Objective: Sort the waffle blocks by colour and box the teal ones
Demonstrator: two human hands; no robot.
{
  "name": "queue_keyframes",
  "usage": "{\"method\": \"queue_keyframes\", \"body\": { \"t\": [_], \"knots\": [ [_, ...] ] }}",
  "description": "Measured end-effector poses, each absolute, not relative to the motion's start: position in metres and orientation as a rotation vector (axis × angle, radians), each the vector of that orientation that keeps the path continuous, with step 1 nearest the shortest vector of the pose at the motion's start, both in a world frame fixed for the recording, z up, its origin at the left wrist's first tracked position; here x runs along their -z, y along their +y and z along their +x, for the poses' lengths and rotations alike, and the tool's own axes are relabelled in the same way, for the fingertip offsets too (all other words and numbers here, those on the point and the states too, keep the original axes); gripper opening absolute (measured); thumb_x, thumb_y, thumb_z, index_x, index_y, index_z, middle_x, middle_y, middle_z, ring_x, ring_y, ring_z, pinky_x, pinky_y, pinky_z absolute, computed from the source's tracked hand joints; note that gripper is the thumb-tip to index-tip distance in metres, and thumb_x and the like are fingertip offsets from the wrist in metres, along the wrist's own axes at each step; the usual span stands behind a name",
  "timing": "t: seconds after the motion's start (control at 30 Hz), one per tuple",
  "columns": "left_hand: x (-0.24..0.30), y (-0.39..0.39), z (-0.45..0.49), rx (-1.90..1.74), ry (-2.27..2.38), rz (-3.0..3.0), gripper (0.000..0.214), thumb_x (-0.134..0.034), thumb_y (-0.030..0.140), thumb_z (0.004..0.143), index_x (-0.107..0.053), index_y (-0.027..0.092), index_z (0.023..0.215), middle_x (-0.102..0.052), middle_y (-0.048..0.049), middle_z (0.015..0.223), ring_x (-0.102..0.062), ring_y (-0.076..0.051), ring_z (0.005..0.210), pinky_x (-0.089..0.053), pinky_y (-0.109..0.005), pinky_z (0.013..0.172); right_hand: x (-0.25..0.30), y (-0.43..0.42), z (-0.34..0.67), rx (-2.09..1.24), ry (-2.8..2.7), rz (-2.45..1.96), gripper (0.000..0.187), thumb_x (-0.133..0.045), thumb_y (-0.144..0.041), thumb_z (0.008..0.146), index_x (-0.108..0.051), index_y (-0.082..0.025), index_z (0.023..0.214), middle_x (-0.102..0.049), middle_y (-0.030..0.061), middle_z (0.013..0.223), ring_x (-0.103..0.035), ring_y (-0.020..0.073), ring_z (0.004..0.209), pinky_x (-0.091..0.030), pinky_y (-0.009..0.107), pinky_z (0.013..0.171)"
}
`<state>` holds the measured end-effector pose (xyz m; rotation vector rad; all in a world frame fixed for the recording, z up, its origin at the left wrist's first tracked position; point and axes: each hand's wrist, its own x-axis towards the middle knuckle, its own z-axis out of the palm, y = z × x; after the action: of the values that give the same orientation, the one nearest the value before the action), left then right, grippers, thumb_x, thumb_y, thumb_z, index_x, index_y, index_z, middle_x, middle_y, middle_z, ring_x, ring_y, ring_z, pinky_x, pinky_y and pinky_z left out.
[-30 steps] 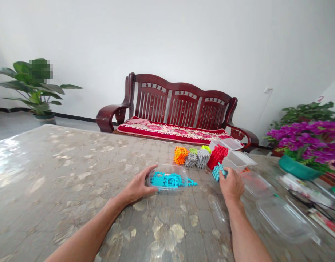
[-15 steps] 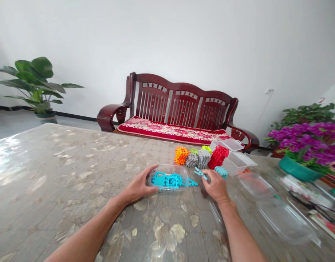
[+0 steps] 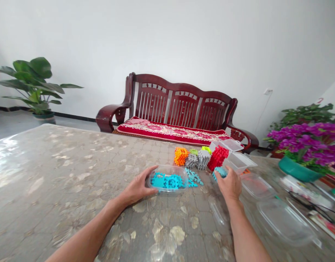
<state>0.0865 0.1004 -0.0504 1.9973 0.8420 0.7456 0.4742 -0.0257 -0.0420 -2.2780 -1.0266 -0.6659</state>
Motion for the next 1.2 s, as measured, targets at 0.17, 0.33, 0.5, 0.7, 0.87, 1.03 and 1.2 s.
{"method": "queue_keyframes", "body": {
  "t": [0.17, 0.33, 0.5, 0.7, 0.87, 1.03, 1.2],
  "knots": [
    [0.051, 0.1, 0.087, -0.723, 0.832, 1.993, 0.087, -0.077, 0.032, 0.065, -0.045, 0.019, 0.146, -0.061, -0.0107, 0.137, -0.058, -0.029, 0.123, -0.045, -0.04, 0.108, 0.046, -0.025, 0.481, 0.534, -0.991, -2.492, 0.057, -0.062, -0.055, 0.08, -0.065, -0.017, 0.123, -0.074, 0.0159, 0.1, -0.066, 0.0328, 0.087, -0.046, 0.041, 0.076],
    [0.051, 0.101, 0.087, -0.714, 0.844, 1.999, 0.087, -0.076, 0.03, 0.065, -0.046, 0.019, 0.145, -0.062, -0.0098, 0.136, -0.059, -0.029, 0.122, -0.045, -0.04, 0.107, 0.047, -0.027, 0.483, 0.51, -0.956, -2.478, 0.051, -0.064, -0.052, 0.078, -0.069, -0.02, 0.117, -0.074, 0.0141, 0.092, -0.065, 0.0295, 0.078, -0.044, 0.037, 0.068],
    [0.05, 0.1, 0.086, -0.696, 0.846, 1.997, 0.087, -0.075, 0.03, 0.066, -0.044, 0.018, 0.146, -0.062, -0.01, 0.135, -0.059, -0.028, 0.121, -0.045, -0.04, 0.106, 0.042, -0.03, 0.478, 0.549, -0.95, -2.339, 0.056, -0.06, -0.053, 0.077, -0.069, -0.018, 0.12, -0.074, 0.0156, 0.101, -0.064, 0.03, 0.084, -0.046, 0.038, 0.072],
    [0.051, 0.1, 0.085, -0.706, 0.834, 1.98, 0.089, -0.076, 0.026, 0.065, -0.043, 0.019, 0.147, -0.06, -0.0091, 0.138, -0.058, -0.027, 0.122, -0.044, -0.039, 0.108, 0.025, -0.023, 0.446, 0.435, -1.088, -1.922, 0.063, -0.06, -0.059, 0.074, -0.069, -0.014, 0.116, -0.073, 0.0161, 0.108, -0.062, 0.0313, 0.093, -0.048, 0.044, 0.086],
    [0.048, 0.098, 0.087, -0.71, 0.84, 1.981, 0.09, -0.077, 0.024, 0.063, -0.045, 0.018, 0.147, -0.059, -0.0093, 0.14, -0.058, -0.027, 0.124, -0.043, -0.039, 0.11, 0.01, -0.015, 0.381, 0.109, -1.329, -1.72, 0.054, -0.067, -0.05, 0.075, -0.068, -0.02, 0.119, -0.072, 0.0099, 0.106, -0.061, 0.0236, 0.083, -0.051, 0.038, 0.078],
    [0.05, 0.098, 0.088, -0.723, 0.826, 1.976, 0.093, -0.078, 0.025, 0.062, -0.043, 0.018, 0.148, -0.056, -0.0102, 0.144, -0.055, -0.028, 0.128, -0.042, -0.039, 0.112, 0.001, -0.004, 0.323, -0.116, -1.6, -1.594, 0.046, -0.07, -0.035, 0.075, -0.068, -0.022, 0.119, -0.07, 0.009, 0.111, -0.063, 0.0249, 0.094, -0.052, 0.036, 0.079],
    [0.053, 0.098, 0.088, -0.736, 0.822, 1.963, 0.096, -0.08, 0.027, 0.063, -0.04, 0.018, 0.15, -0.055, -0.0111, 0.147, -0.054, -0.028, 0.13, -0.041, -0.041, 0.114, 0.002, 0.017, 0.295, -0.173, -1.811, -1.569, 0.049, -0.07, -0.024, 0.071, -0.065, -0.023, 0.12, -0.069, 0.0077, 0.118, -0.061, 0.0268, 0.108, -0.048, 0.042, 0.096]
  ]
}}
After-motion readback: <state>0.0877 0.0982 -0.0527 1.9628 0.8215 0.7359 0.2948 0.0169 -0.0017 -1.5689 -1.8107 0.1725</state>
